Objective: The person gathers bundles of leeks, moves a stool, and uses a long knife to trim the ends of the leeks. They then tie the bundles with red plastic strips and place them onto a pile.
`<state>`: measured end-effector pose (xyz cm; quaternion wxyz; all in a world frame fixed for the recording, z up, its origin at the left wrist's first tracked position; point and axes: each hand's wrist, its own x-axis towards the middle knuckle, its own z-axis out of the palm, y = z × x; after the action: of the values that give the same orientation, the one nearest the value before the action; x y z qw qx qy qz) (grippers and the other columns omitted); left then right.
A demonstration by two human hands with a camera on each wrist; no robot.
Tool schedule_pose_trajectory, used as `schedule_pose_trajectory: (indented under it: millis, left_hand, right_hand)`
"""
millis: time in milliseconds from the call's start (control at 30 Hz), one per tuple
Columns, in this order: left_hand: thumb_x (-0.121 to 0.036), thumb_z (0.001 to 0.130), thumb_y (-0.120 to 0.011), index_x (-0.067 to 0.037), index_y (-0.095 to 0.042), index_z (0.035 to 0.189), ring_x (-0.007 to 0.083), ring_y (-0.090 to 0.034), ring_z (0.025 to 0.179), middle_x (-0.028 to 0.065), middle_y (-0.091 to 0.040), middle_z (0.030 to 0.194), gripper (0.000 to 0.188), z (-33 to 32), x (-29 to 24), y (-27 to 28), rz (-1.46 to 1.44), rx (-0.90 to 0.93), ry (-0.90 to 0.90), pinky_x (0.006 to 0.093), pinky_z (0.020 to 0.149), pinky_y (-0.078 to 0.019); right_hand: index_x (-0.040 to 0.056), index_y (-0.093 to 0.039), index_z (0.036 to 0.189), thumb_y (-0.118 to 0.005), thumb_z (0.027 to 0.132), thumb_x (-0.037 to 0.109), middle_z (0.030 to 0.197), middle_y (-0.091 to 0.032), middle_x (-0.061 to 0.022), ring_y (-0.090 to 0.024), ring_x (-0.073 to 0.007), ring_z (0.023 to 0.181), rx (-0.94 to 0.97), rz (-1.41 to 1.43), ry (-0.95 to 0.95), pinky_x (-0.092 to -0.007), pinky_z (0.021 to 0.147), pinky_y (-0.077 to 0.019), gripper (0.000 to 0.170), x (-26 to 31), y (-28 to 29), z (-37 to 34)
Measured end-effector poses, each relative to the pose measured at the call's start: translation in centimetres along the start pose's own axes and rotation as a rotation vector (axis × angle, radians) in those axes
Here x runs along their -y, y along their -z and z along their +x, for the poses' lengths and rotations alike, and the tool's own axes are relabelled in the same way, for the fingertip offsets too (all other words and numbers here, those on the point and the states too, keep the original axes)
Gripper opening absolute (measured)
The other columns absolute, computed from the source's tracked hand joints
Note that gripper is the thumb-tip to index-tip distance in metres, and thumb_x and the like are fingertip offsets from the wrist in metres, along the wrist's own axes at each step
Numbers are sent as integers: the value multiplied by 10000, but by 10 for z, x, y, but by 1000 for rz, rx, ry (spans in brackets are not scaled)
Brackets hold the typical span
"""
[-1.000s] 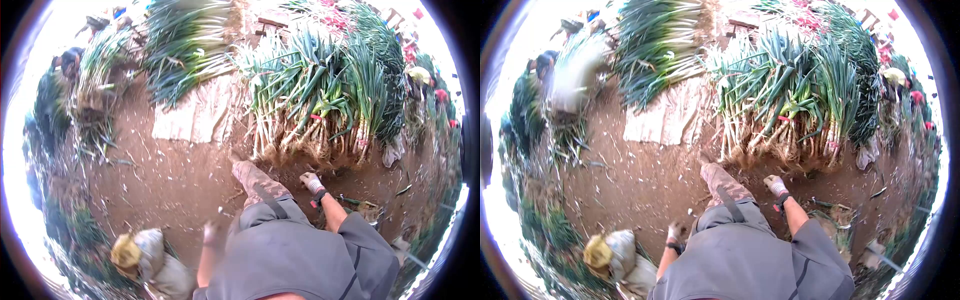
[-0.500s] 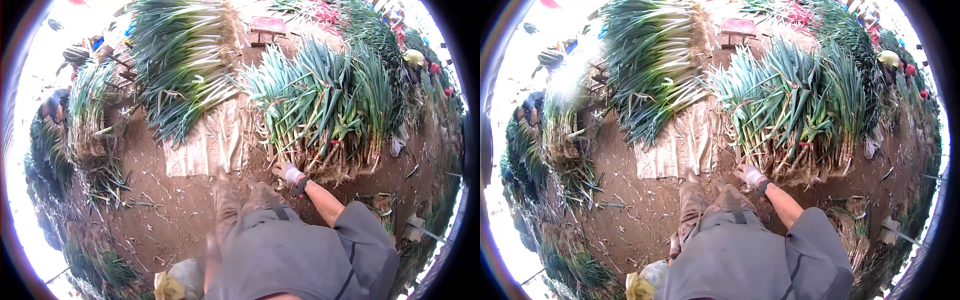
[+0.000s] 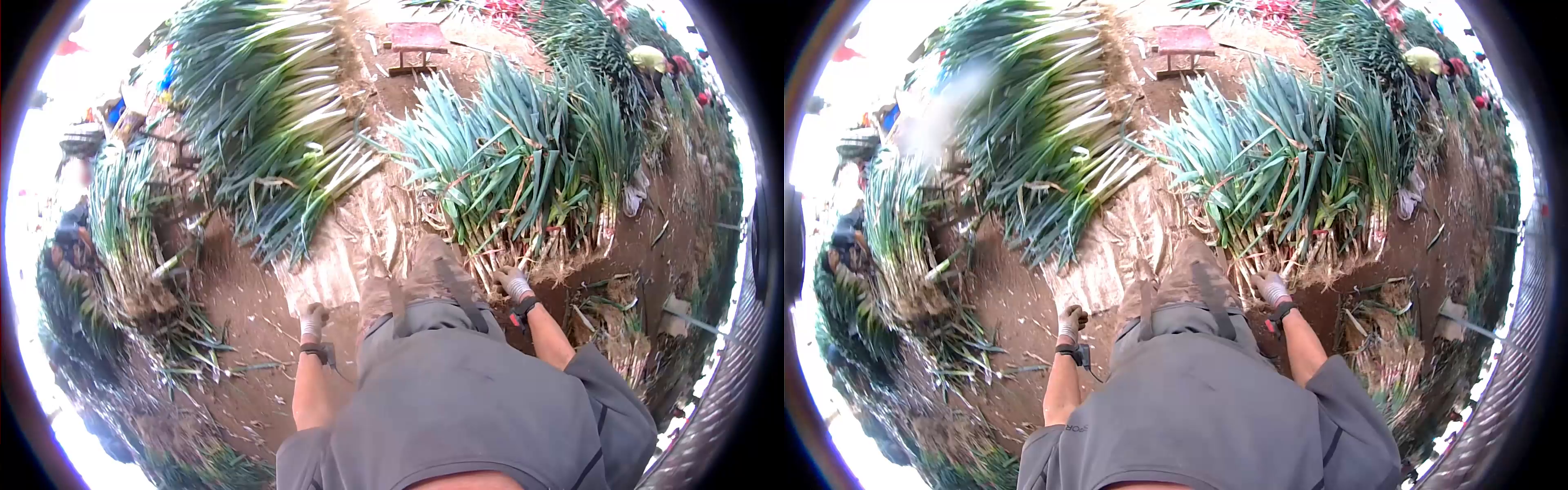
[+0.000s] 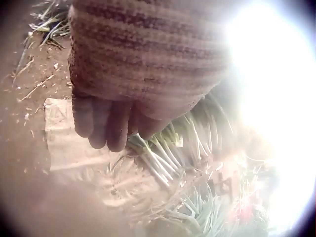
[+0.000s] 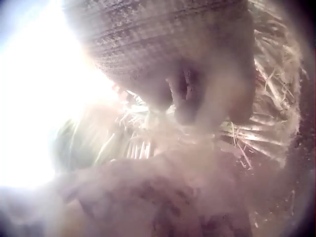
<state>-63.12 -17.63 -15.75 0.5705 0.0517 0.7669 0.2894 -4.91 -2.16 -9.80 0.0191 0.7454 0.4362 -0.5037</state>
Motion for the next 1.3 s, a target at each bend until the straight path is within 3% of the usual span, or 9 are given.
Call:
schedule_pose_trajectory:
  millis: [200, 467, 567, 733, 933, 1067, 1167, 1233, 1300]
  left_hand:
    - [-179, 907, -580, -39, -615, 1133, 180, -648, 685, 76, -680, 821, 268, 57, -106, -26, 142, 52, 14, 302, 583, -500]
    - [-135, 851, -590, -33, -671, 899, 83, -521, 588, -6, -595, 688, 139, 79, -215, -108, 233, 93, 41, 244, 504, -416]
    - [-162, 881, -604, -14, -677, 999, 126, -595, 703, 47, -663, 818, 203, 83, -260, -111, 357, 149, 2, 269, 609, -472]
    - [-229, 890, -626, 4, -684, 1118, 177, -642, 931, 124, -713, 988, 331, 67, -353, -111, 790, 219, 4, 310, 843, -499]
    - [-321, 877, -591, -55, -689, 1090, 328, -636, 1034, 185, -675, 1095, 354, 58, -472, -74, 1320, 285, 188, 389, 908, -494]
    - [-293, 875, -584, -58, -687, 1091, 315, -636, 976, 152, -653, 1117, 335, 133, -582, 29, 1400, 1060, -315, 416, 828, -527]
    - [-308, 898, -560, -40, -675, 1089, 322, -639, 946, 163, -664, 1070, 348, 220, -734, 49, 1759, 522, -287, 408, 809, -519]
    - [-318, 913, -544, -28, -668, 1087, 327, -642, 926, 170, -672, 1039, 360, 320, -860, 22, 1782, -73, -486, 402, 796, -513]
    - [-328, 928, -528, -16, -660, 1086, 332, -644, 906, 178, -679, 1008, 373, 417, -995, -32, 1539, -522, -817, 396, 784, -508]
  right_hand:
    - [-4, -683, 1041, -599, 895, 406, 962, -688, -226, -667, -339, 870, 12, -7, 78, -383, 777, -506, 443, 57, -45, 6]
    - [-9, -699, 977, -652, 871, 382, 855, -695, -123, -646, -208, 771, 43, 243, -73, -329, 689, -501, 408, 76, -38, 166]
    - [-8, -691, 921, -628, 864, 344, 808, -681, -123, -639, -210, 731, 189, 339, -316, -333, 671, -502, 362, 147, 32, 219]
    - [12, -666, 966, -616, 890, 233, 721, -645, -64, -599, -162, 586, -236, 219, 223, -331, 558, -484, 239, 237, 142, 351]
    - [23, -662, 948, -609, 921, 260, 690, -606, -10, -532, -93, 542, -330, 734, 107, -288, 498, -434, 245, 300, 283, 400]
    - [48, -646, 885, -624, 907, 284, 666, -566, 1, -520, -113, 550, -406, 706, -20, -294, 489, -406, 239, 258, 299, 385]
    - [55, -648, 838, -608, 891, 258, 660, -574, -16, -529, -135, 547, -372, 702, -277, -326, 485, -414, 214, 239, 274, 345]
    - [45, -640, 826, -583, 895, 227, 652, -582, -35, -526, -142, 515, -535, 446, -158, -336, 452, -416, 202, 225, 236, 333]
    - [30, -640, 830, -592, 876, 212, 679, -607, -58, -543, -151, 527, -340, 617, -446, -344, 461, -432, 194, 283, 232, 303]
